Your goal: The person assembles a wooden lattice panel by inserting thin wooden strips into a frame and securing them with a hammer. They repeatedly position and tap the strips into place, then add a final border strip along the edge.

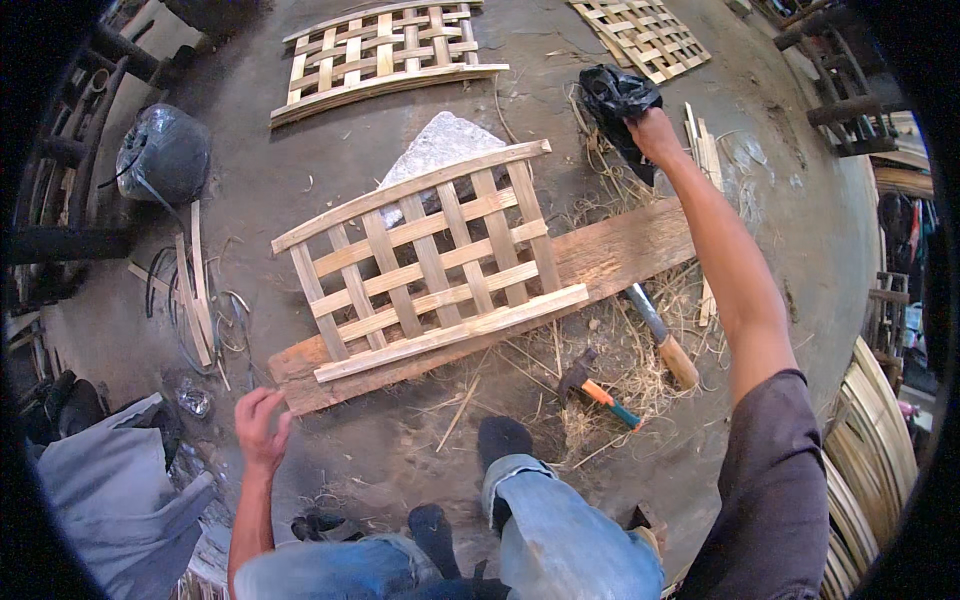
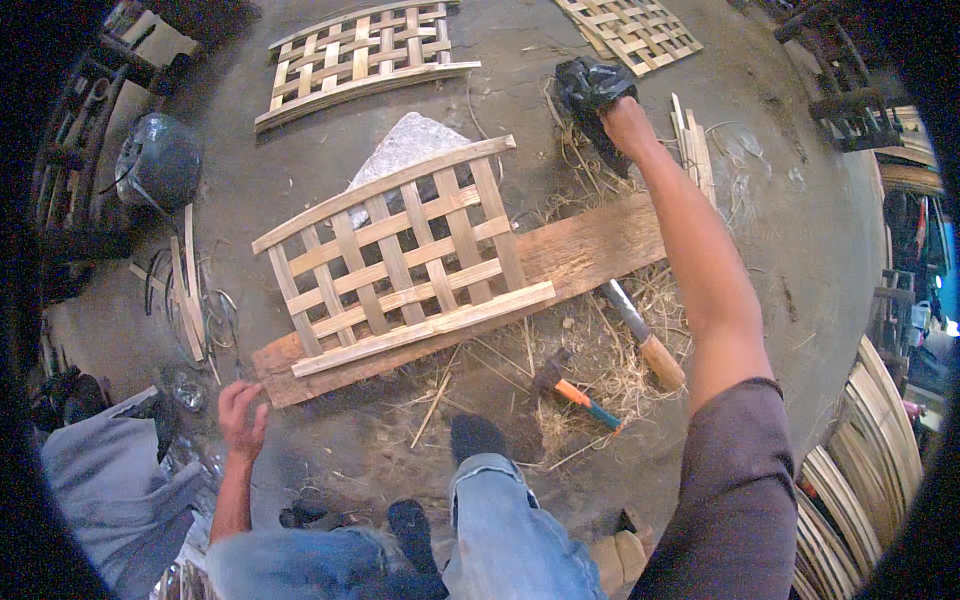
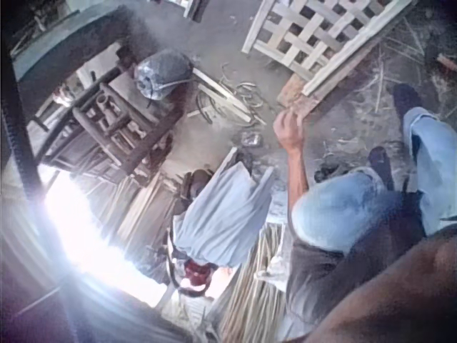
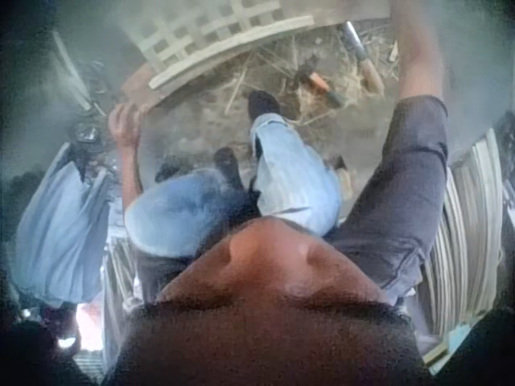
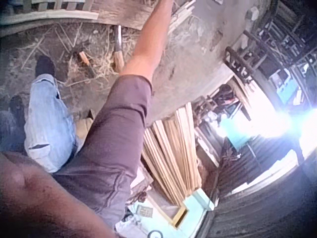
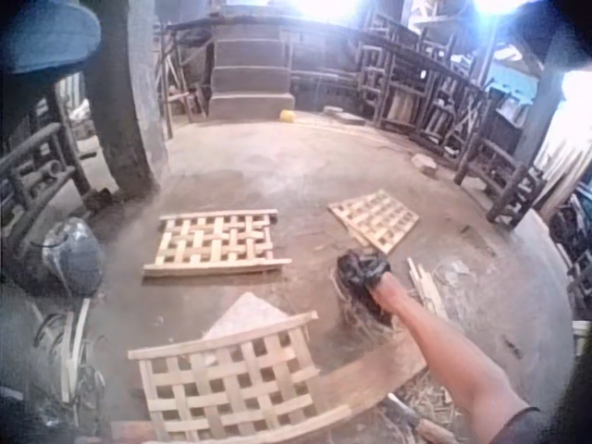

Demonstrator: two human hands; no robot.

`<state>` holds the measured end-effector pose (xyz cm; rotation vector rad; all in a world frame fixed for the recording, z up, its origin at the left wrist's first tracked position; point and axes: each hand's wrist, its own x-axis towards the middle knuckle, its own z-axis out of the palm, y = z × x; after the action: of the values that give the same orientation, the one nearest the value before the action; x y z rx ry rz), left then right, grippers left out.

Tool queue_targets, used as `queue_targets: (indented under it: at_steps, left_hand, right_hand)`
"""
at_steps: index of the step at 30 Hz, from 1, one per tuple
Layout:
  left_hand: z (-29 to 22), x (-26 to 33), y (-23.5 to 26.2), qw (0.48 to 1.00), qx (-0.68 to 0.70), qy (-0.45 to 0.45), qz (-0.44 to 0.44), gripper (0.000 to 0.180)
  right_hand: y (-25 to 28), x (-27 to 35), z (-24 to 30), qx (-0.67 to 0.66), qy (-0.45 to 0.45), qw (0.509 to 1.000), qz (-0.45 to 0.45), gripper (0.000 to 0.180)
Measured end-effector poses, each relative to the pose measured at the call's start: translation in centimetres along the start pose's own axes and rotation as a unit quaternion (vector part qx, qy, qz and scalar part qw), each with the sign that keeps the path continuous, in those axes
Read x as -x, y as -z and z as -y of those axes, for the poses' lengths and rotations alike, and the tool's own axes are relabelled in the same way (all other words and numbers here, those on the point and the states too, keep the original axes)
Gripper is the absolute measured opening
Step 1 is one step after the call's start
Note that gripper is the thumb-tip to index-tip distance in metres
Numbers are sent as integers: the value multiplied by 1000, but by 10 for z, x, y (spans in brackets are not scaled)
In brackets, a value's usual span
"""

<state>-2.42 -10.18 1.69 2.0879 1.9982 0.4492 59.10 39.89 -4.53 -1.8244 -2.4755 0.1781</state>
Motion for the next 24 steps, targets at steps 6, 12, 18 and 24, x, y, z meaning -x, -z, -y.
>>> queue_targets:
  at_steps: [6, 12, 18, 24]
  left_hand:
    - [24, 75, 81, 992, -62, 103, -25, 22]
    - [40, 104, 45, 958, -52, 237, -150, 22]
    - [23, 78, 48, 980, -56, 176, -77, 18]
    - [11, 52, 56, 981, -42, 182, -53, 17]
  right_hand:
    - [-89, -55, -78, 28, 47, 998, -27, 39]
    - [-107, -97, -162, 113, 98, 986, -72, 41]
    - [-130, -108, -180, 136, 115, 978, -111, 44]
    - [-218, -104, -219, 135, 121, 975, -125, 46]
